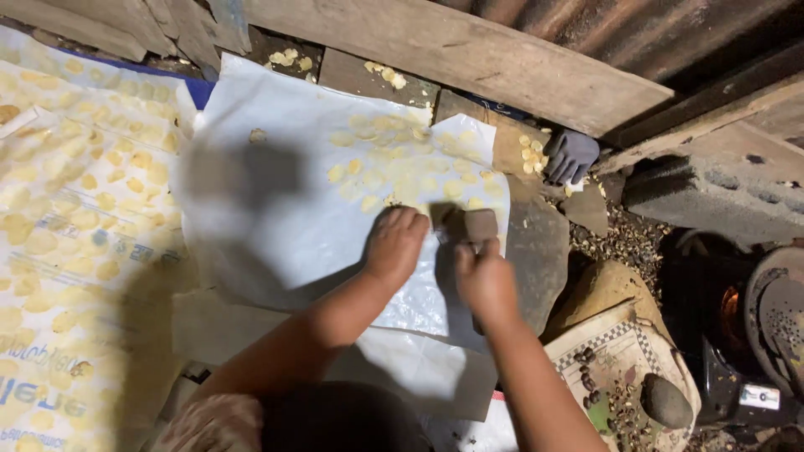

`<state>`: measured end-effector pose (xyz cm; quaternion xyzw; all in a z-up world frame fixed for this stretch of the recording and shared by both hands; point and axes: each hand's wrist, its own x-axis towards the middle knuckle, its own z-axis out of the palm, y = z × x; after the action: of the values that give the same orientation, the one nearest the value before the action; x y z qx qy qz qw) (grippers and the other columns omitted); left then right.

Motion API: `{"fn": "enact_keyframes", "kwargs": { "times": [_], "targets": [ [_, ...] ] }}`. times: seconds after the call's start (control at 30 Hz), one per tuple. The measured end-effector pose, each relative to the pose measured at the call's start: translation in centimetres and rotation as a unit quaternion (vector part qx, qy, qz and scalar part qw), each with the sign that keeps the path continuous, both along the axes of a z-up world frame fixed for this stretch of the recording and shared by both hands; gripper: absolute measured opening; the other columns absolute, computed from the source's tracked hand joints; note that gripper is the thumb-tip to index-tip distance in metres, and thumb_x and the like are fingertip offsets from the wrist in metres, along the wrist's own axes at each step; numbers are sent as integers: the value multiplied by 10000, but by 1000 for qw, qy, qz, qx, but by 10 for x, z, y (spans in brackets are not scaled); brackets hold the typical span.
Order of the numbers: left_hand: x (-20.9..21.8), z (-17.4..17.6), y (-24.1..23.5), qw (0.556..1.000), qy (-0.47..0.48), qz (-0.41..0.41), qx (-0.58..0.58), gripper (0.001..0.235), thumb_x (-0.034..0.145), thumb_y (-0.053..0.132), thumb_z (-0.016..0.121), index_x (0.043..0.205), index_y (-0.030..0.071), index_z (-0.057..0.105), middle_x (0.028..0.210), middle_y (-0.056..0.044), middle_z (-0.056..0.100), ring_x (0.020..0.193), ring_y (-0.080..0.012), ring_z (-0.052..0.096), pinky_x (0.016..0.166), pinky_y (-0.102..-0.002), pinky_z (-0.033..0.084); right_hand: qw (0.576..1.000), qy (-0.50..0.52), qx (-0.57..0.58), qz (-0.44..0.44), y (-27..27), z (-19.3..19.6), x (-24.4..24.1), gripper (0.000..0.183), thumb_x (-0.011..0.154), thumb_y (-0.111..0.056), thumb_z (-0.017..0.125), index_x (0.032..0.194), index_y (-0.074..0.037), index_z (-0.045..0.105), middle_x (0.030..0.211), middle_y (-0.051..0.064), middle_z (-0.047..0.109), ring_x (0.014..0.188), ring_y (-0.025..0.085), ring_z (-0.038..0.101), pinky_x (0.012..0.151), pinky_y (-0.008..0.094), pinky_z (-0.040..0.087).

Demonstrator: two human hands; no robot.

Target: Cracking nuts with a mallet and grinding them with a stone on a cloth

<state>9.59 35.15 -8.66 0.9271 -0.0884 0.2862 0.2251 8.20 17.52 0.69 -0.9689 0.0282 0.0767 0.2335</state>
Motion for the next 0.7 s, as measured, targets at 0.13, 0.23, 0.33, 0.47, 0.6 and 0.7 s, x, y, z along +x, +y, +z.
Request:
{"fn": "enact_keyframes", "kwargs": {
  "times": [0.13,0.23,0.33,0.47,0.6,0.7],
  "targets": [
    [-25,31,22,1000,0,-3,-6,156,916,249,688,1059,192,662,1010,-29,606,971,-279,614,835,-423,496,999,19,-18,17,-5,7,12,517,972,-435,606,1151,39,501,908,368,696,912,545,706,805,618,581],
    [-37,25,23,1000,-9,-15,-7,129,963,206,657,1087,180,683,1018,-31,610,972,-268,616,843,-391,494,997,54,-28,53,-17,29,23,550,947,-376,646,1224,94,583,960,377,706,987,560,686,818,633,557],
    [-32,23,28,998,-10,-26,-52,153,964,186,654,1112,173,689,1036,-18,624,980,-257,625,857,-359,499,998,57,7,13,-10,66,22,501,931,-451,674,1118,10,612,811,279,730,913,490,720,794,594,560],
    [-30,21,32,996,-32,-29,-74,113,930,171,707,1034,128,714,1044,-36,643,966,-263,642,834,-371,520,999,27,13,-31,4,45,-4,512,975,-452,618,1193,3,530,862,339,709,948,519,694,816,628,539],
    [-30,23,38,996,-28,-52,-71,113,912,136,719,1021,122,741,1036,-37,673,953,-269,667,822,-365,544,998,52,19,11,-12,4,3,516,951,-410,636,1161,51,541,863,363,711,913,540,705,789,628,560],
    [-19,6,27,995,-16,-40,-86,50,941,191,705,961,145,703,1017,-8,648,910,-253,657,802,-366,541,996,55,71,-18,-1,58,5,419,938,-405,677,1065,-13,601,656,215,708,708,398,753,687,531,574]
  ]
}}
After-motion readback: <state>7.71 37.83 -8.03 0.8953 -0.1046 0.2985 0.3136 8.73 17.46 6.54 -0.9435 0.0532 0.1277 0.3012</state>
